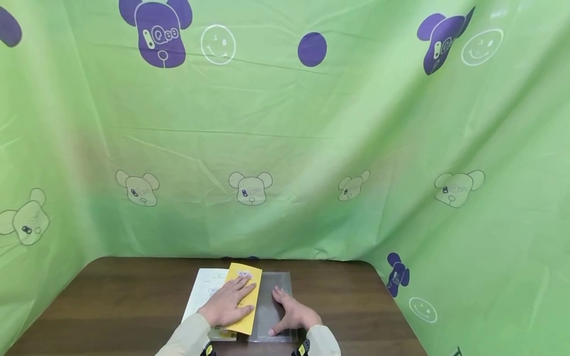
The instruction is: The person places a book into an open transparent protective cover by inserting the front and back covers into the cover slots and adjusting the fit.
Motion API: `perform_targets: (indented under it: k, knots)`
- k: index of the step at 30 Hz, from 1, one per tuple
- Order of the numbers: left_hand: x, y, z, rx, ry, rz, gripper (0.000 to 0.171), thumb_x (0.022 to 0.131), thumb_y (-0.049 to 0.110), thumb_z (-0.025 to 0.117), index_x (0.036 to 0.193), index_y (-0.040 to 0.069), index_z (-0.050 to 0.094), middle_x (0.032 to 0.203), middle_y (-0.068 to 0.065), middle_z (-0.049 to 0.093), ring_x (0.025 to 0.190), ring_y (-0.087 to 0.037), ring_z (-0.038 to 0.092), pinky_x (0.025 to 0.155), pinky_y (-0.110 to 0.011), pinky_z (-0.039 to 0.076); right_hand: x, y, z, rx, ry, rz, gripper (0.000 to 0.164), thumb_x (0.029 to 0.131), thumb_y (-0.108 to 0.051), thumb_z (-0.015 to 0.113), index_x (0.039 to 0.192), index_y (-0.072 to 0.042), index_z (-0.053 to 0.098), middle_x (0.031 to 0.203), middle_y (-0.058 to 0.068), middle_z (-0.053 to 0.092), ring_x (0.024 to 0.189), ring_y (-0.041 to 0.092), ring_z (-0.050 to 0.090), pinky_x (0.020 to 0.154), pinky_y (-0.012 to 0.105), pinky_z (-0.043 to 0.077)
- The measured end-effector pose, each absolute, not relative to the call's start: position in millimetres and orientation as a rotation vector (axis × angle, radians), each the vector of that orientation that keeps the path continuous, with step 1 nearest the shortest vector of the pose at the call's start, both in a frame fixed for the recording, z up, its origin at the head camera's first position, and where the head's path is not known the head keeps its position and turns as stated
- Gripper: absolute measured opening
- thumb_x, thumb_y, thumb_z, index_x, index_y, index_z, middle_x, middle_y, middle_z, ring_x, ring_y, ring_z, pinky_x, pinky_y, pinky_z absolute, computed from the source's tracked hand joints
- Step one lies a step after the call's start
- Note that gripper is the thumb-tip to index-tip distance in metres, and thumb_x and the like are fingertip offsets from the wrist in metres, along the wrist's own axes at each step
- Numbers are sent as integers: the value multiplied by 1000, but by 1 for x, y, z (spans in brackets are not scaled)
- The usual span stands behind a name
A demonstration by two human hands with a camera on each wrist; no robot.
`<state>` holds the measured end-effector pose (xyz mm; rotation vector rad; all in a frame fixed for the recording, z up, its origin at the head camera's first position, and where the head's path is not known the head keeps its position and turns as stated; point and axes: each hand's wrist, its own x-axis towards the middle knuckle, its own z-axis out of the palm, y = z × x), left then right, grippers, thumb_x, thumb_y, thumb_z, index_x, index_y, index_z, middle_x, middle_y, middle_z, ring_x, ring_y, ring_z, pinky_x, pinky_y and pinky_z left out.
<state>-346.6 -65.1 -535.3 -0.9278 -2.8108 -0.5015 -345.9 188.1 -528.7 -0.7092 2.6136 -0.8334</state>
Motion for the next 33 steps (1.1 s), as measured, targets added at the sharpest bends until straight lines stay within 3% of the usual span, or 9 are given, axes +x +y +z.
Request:
perform_targets:
  k: [10,18,33]
  knots:
    - [-345,-66,-543,-766,-2851,-323,63,93,51,58,139,9,62,154,-17,49,143,-37,44,119,-49,35,-343,187,-533,-732,2629,-838,101,74,-25,92,154,4,37,164,23,29,150,48,24,121,60,26]
    - [-345,-48,-539,-717,-2934,-46,59,95,52,56,141,15,62,155,-10,49,146,-27,42,121,-40,33,-346,193,-530,-733,2621,-831,100,76,-26,91,155,3,36,165,23,27,151,47,22,121,61,26]
    - [-341,-40,-535,-681,-2978,86,59,96,56,53,144,22,59,157,-6,47,147,-23,41,122,-37,32,-346,190,-530,-748,2652,-785,102,74,-26,92,155,2,37,164,23,29,150,47,25,120,61,27]
